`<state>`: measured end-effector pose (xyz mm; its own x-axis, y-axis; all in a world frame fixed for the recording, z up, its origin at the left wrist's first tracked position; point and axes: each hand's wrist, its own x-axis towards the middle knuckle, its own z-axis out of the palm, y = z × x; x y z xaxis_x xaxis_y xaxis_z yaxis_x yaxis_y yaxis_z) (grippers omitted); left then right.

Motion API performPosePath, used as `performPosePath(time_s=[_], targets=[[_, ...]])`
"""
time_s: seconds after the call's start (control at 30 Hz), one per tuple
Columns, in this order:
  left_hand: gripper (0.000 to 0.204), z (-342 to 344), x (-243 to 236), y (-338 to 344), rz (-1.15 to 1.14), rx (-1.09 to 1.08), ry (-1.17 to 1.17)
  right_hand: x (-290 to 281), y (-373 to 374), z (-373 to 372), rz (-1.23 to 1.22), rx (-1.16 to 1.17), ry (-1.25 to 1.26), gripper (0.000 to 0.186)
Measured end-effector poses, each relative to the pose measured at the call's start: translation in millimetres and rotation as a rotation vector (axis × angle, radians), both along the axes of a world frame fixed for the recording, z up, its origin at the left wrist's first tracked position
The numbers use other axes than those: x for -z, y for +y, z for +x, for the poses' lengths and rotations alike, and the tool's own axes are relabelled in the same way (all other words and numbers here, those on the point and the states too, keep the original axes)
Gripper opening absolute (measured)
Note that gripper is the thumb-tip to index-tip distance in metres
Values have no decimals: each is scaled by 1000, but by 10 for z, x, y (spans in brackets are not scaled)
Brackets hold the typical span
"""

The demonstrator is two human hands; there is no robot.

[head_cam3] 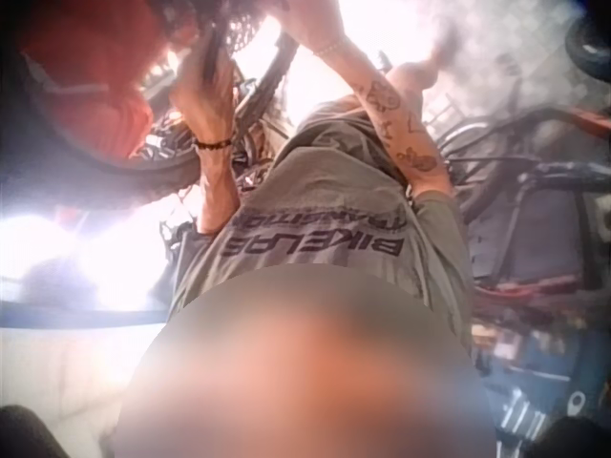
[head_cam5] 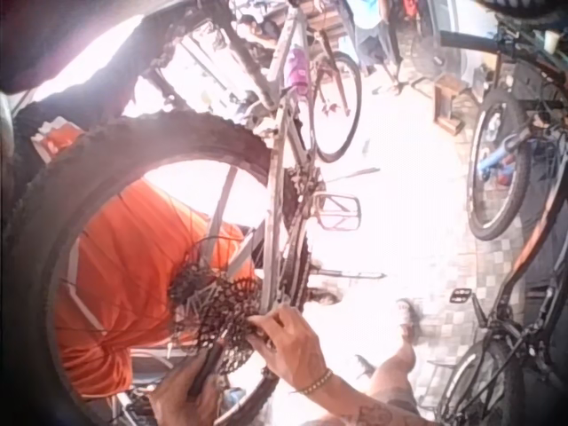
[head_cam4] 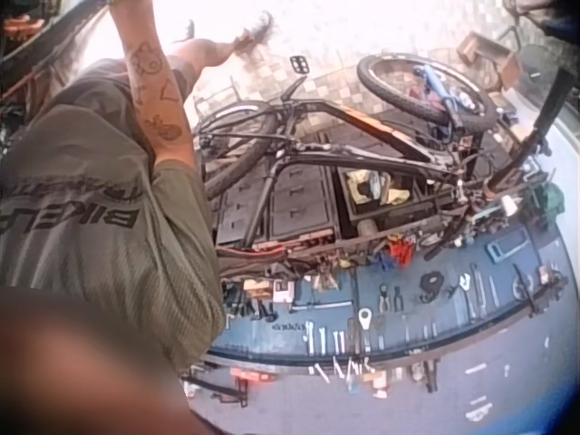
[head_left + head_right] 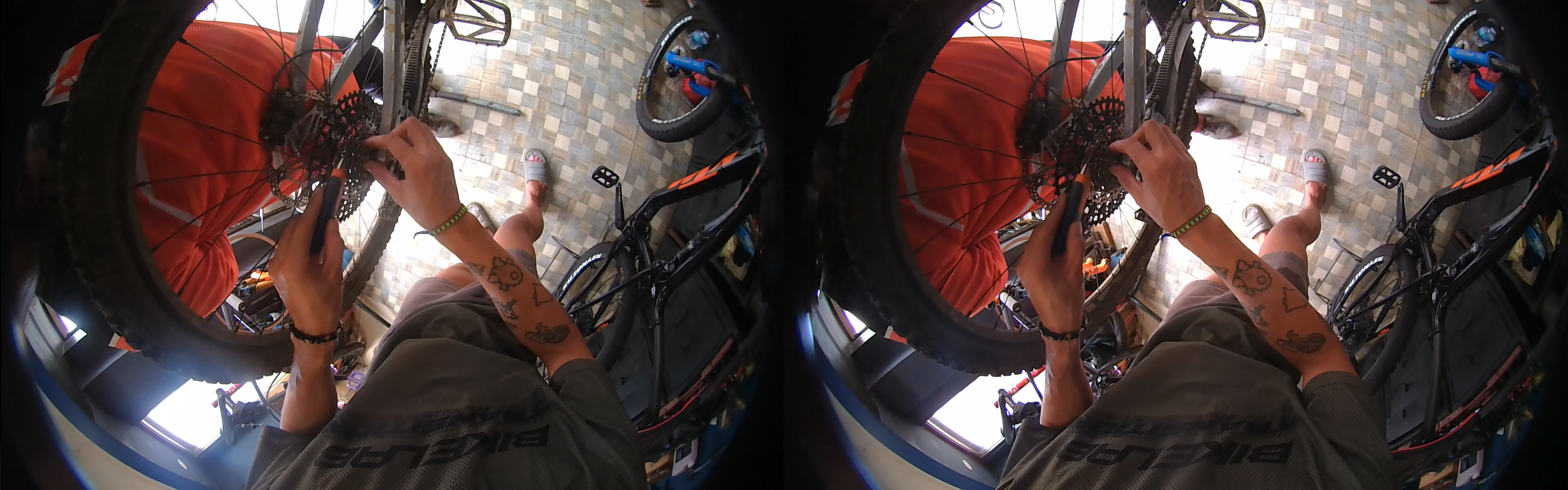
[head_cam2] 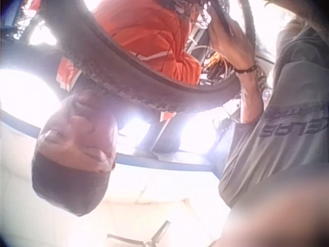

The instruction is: The person uses a screwdriver to adjust the rear derailleur and cassette of a bicycle mounted on a repair stand. They rotate the rear wheel by hand to test the chain movement across the gears while making fine adjustments to the derailleur mechanism.

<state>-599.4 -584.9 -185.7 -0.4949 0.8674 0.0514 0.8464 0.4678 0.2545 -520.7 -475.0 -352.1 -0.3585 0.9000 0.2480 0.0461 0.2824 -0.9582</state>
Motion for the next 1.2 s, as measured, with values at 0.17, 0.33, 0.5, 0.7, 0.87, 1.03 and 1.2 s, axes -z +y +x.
performPosePath(time_s=[0.17,0.33,0.5,0.7,0.87,1.03,1.2], targets=[[39,-24,-24,-87,-29,-73,-87,-38,-5,-4,-34,-7,-9,37],[40,-137,109,-88,32,33,-12,-95,28,1,11,6,-99,29],[39,-69,19,-162,64,-110,-133,-124,33,-31,111,71,-142,16],[39,-67,-49,-377,70,-161,-181,-137,-44,-135,127,167,-183,9],[39,-135,137,-741,132,-157,-304,-170,-122,-218,165,215,-211,8],[39,-106,250,-984,186,-114,-383,-115,-305,-33,-10,361,-21,12],[39,-183,419,-1212,179,-92,-527,61,-546,145,-99,429,-167,15]])
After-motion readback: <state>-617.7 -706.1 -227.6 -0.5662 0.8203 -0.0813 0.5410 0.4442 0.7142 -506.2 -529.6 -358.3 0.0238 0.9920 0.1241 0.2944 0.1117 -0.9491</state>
